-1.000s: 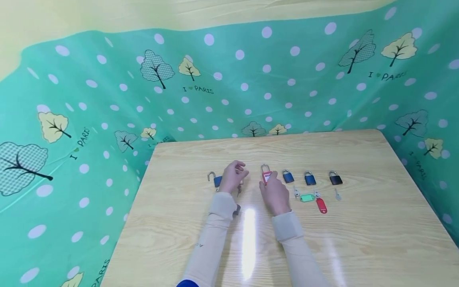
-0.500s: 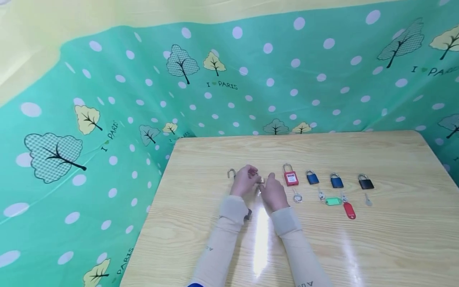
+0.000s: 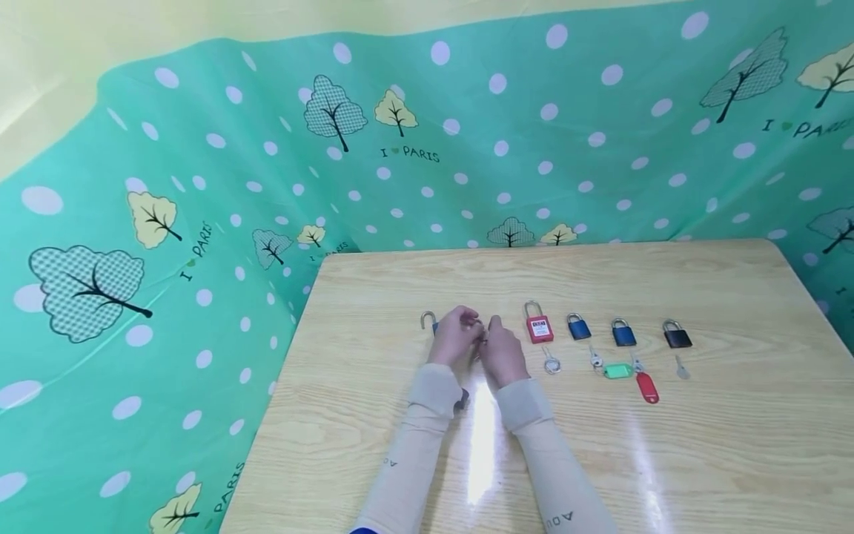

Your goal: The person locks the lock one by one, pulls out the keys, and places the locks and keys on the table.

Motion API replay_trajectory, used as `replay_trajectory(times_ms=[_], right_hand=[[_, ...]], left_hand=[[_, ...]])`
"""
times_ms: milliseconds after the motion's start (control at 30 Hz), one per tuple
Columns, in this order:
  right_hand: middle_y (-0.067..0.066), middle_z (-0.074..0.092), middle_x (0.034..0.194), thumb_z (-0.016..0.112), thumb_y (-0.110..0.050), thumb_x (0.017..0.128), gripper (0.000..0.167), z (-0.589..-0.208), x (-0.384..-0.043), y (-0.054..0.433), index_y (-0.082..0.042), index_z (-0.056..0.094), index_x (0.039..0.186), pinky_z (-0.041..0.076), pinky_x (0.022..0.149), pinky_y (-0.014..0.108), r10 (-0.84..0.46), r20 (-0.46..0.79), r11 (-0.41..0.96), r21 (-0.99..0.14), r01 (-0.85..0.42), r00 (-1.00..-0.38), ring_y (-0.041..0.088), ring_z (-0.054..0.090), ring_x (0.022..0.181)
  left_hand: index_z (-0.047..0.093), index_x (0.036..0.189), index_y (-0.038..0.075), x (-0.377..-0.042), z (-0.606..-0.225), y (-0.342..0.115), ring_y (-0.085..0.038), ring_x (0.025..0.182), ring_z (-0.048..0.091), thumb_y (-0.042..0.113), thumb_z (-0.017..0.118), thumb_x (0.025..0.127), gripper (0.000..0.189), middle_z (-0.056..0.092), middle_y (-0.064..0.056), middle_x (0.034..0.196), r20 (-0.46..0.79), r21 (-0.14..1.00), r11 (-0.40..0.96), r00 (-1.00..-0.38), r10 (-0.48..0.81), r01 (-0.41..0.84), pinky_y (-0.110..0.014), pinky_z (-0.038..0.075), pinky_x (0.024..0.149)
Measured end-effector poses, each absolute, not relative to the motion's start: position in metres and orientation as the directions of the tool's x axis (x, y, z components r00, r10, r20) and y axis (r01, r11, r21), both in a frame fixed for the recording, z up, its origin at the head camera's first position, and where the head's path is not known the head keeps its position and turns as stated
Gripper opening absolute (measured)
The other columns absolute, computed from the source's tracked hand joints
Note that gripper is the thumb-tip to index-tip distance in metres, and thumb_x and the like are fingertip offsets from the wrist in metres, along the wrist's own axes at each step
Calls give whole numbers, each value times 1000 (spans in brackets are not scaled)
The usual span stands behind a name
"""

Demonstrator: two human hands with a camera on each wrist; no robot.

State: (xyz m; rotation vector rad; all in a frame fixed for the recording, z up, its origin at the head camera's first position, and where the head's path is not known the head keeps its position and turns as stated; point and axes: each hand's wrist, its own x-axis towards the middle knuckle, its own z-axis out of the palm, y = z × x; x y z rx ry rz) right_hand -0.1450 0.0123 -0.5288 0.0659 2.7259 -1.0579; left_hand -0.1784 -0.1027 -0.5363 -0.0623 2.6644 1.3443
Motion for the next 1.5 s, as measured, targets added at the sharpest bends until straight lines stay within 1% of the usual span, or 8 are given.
replay_trajectory(times_ms=[167, 367, 600, 833, 1000, 1233, 1367, 1500], right_hand=[[24, 62, 88, 63, -14, 93, 28, -531, -146, 13, 1, 45, 110, 54, 66, 47, -47, -230, 728, -674, 124, -972, 38, 63, 78], [16, 58, 80, 64, -11, 92, 22, -534, -146, 13, -3, 45, 97, 49, 62, 42, -56, -213, 718, -687, 108, -975, 32, 58, 73], [13, 58, 82, 71, -11, 90, 25, -534, -143, 17, -2, 49, 97, 48, 62, 37, -46, -179, 682, -724, 100, -983, 28, 57, 74], [8, 59, 77, 73, -9, 88, 22, -529, -138, 20, -3, 54, 95, 44, 59, 29, -29, -99, 643, -764, 57, -995, 20, 54, 67], [8, 67, 80, 75, -10, 87, 18, -529, -136, 22, -4, 61, 94, 50, 65, 34, -4, -42, 664, -747, 29, -999, 21, 61, 71], [12, 71, 91, 72, -13, 90, 16, -528, -136, 26, -3, 64, 101, 55, 74, 43, 1, -34, 666, -746, 26, -999, 26, 66, 80], [13, 72, 93, 70, -11, 91, 16, -525, -135, 29, -2, 64, 103, 56, 75, 42, 9, -32, 626, -779, 30, -999, 26, 68, 82], [17, 73, 96, 67, -8, 93, 18, -522, -133, 32, 0, 61, 108, 58, 76, 41, 9, -61, 543, -838, 56, -998, 28, 71, 85]], left_hand=[[64, 121, 8, -180, -536, -103, -20, 102, 63, 18, 72, 91, 33, 65, -6, 110, -181, 777, 617, -983, 31, -124, -33, 53, 92], [65, 120, 5, -181, -536, -102, -16, 93, 68, 19, 71, 92, 32, 71, -5, 101, -193, 791, 598, -980, 49, -126, -28, 56, 83], [70, 108, 5, -180, -537, -103, -11, 80, 67, 25, 74, 91, 27, 71, -4, 96, -212, 832, 532, -976, 43, -157, -23, 56, 71], [71, 107, 8, -179, -535, -101, -12, 84, 68, 24, 75, 90, 24, 74, -2, 95, -181, 835, 526, -983, -14, -161, -26, 56, 75], [72, 106, 11, -178, -531, -94, -15, 81, 70, 24, 76, 87, 23, 76, 0, 91, -140, 786, 593, -984, -108, -177, -31, 57, 73], [74, 98, 17, -175, -527, -85, -15, 77, 71, 26, 77, 82, 19, 76, 4, 84, -64, 705, 684, -977, -202, -187, -36, 54, 68], [74, 95, 17, -175, -525, -82, -15, 76, 70, 26, 76, 82, 16, 76, 5, 83, -44, 718, 671, -973, -224, -187, -35, 54, 69], [74, 94, 16, -175, -524, -80, -12, 73, 69, 23, 75, 83, 13, 75, 3, 83, -70, 775, 605, -976, -206, -183, -31, 55, 67]])
